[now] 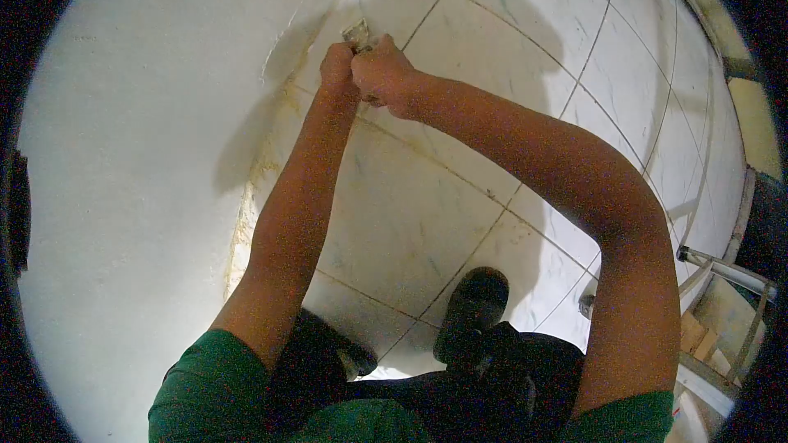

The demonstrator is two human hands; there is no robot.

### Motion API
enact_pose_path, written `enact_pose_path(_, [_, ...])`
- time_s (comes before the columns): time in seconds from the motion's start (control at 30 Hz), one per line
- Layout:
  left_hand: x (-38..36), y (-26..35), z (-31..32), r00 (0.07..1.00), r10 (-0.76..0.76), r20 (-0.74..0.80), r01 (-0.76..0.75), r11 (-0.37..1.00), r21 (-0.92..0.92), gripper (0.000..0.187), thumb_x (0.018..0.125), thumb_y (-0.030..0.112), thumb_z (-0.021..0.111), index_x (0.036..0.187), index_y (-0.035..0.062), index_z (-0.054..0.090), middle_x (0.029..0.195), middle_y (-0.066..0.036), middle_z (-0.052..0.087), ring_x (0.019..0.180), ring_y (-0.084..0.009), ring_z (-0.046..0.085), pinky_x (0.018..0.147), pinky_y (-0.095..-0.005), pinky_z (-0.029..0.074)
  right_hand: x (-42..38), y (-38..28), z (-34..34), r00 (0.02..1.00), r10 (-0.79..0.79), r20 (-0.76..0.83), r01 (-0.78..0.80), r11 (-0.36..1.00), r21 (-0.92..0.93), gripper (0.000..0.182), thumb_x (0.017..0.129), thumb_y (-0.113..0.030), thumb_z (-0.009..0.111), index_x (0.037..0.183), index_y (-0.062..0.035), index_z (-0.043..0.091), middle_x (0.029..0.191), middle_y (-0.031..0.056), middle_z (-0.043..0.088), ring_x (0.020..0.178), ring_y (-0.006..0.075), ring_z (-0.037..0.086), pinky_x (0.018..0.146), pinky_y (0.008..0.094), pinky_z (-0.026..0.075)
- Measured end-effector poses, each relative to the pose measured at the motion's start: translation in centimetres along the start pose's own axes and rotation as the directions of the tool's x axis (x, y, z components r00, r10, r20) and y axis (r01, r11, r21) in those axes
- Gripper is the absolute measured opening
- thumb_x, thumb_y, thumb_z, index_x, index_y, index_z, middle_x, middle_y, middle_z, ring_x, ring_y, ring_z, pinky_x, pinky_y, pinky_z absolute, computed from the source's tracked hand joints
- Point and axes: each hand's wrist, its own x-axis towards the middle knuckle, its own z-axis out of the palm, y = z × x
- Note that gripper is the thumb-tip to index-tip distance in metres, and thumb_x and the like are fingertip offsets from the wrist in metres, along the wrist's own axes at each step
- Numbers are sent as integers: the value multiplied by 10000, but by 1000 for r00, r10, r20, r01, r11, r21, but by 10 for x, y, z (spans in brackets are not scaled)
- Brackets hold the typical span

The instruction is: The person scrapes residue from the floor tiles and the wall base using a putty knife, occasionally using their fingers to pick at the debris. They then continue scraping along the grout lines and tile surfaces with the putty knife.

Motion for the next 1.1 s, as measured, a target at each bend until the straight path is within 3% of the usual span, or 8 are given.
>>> enact_pose_path(0.03, [8,0,-1,998,30,56,-30,999,14,200,760,124,485,865,-45,512,739,-129,532,552,-229,529,387,-382,346,1,-7,-3,999,-8,32,7,999,41,433,855,-100,434,1258,-70,279,779,57,459,502,98,369,410,236,261])
enact_pose_path(0.17, [-5,7,8,1000,-7,30,11,992,-127,201,756,104,496,880,-54,509,753,-127,525,553,-224,521,402,-378,353,15,-1,-8,1000,-5,3,5,1000,30,424,844,-93,437,1243,-71,295,788,62,451,500,96,351,406,239,255])
enact_pose_path(0.53, [32,-12,-1,991,101,88,-102,995,-2,187,743,79,510,874,-53,494,755,-133,517,556,-229,503,413,-385,355,9,-13,-13,990,40,136,-45,998,34,405,815,-63,431,1198,-94,306,728,34,436,481,78,327,379,219,243])
enact_pose_path(0.77, [-5,-7,-4,997,-35,68,47,982,-182,192,751,92,505,883,-47,498,760,-135,511,566,-211,477,430,-377,344,-5,-6,-17,986,66,151,-71,997,32,267,820,-60,429,1066,-104,336,720,32,433,480,74,322,374,208,232])
enact_pose_path(0.93, [25,-3,-4,998,27,63,-30,999,45,203,749,89,498,893,-53,499,749,-137,509,571,-222,481,435,-374,338,2,-16,-10,991,52,122,-61,996,66,253,814,-43,425,1044,-104,337,711,32,428,487,72,324,372,199,227])
enact_pose_path(1.0, [24,-3,-2,997,23,74,-27,999,44,197,747,85,492,891,-50,497,746,-137,509,568,-224,482,433,-374,336,3,-9,-10,994,34,102,-44,994,98,43,819,-65,446,861,-64,436,635,40,424,478,114,358,384,256,234])
enact_pose_path(1.03, [26,-7,-1,994,48,93,-53,997,57,191,747,84,488,887,-46,496,744,-136,509,566,-224,483,430,-375,334,5,-6,-11,996,23,89,-33,993,113,68,822,-76,456,770,-44,485,597,43,423,473,135,375,390,285,238])
enact_pose_path(1.1, [32,-16,-3,990,65,124,-74,995,69,179,748,87,489,876,-38,494,740,-134,509,560,-222,483,423,-375,333,9,-5,-13,997,9,78,-16,996,91,63,820,-70,450,791,-37,495,615,51,438,478,140,383,389,297,243])
